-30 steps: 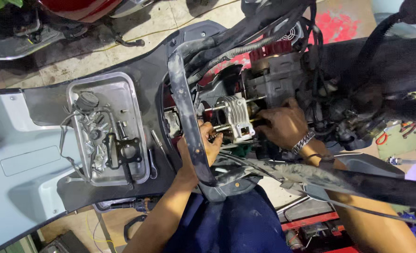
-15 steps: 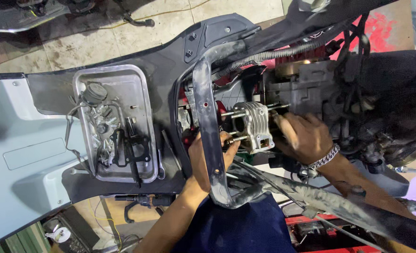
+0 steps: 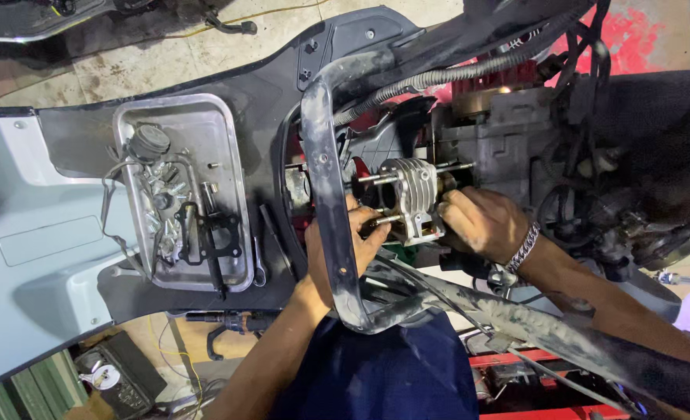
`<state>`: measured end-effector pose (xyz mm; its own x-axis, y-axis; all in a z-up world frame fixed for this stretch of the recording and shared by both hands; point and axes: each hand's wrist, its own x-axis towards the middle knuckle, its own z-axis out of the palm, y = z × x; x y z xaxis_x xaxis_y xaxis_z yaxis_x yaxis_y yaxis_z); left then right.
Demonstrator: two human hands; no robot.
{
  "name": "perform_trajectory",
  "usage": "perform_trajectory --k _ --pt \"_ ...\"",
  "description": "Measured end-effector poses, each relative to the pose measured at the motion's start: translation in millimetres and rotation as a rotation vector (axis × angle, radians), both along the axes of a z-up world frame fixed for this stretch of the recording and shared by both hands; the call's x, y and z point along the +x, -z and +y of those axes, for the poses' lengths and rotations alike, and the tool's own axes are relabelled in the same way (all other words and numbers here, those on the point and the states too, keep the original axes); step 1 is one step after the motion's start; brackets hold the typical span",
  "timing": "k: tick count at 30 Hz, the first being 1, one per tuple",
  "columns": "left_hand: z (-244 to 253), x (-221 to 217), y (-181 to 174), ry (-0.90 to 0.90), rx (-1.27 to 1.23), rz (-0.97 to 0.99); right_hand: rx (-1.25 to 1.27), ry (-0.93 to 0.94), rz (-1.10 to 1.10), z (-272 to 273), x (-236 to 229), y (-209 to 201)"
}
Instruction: The person works on a motorcycle engine by hand and using a tool, first manipulating the engine cylinder and components, then picking up and wiping a component with a green cloth.
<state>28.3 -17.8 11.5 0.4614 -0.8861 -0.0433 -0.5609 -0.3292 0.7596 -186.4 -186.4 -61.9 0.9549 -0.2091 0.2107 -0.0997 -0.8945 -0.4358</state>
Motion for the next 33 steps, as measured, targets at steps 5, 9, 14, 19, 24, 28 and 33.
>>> perform_trajectory --k 5,9,14,19,24,28,33 --pt "5.9 -0.7 4.6 0.033 0.075 0.027 -0.124 -0.032 -0.033 3.1 7.2 -16.2" --pt "6.4 2.8 9.6 -0.053 0.122 0.392 -0.050 -0.029 -0.022 1.7 10.1 -21.0" --pt "3.9 3.3 10.3 -0.016 0.148 0.189 0.020 -0.026 -0.143 -1.5 4.4 -16.1" --pt "5.7 -7.2 13.3 0.083 -0.172 0.030 -0.024 0.019 0.069 -2.4 6.3 -24.2" --pt "3.8 -3.1 15.3 0.191 -0.295 -0.286 -0.093 0.049 0.078 -1.9 10.3 -27.6" --pt "-3.7 2.4 13.8 0.244 -0.155 -0.274 -0.167 0.100 0.081 -1.4 10.5 -23.9" --pt "-6.3 4.2 6.3 0.105 0.132 -0.045 -0.066 0.084 0.087 -1.5 6.7 -25.8"
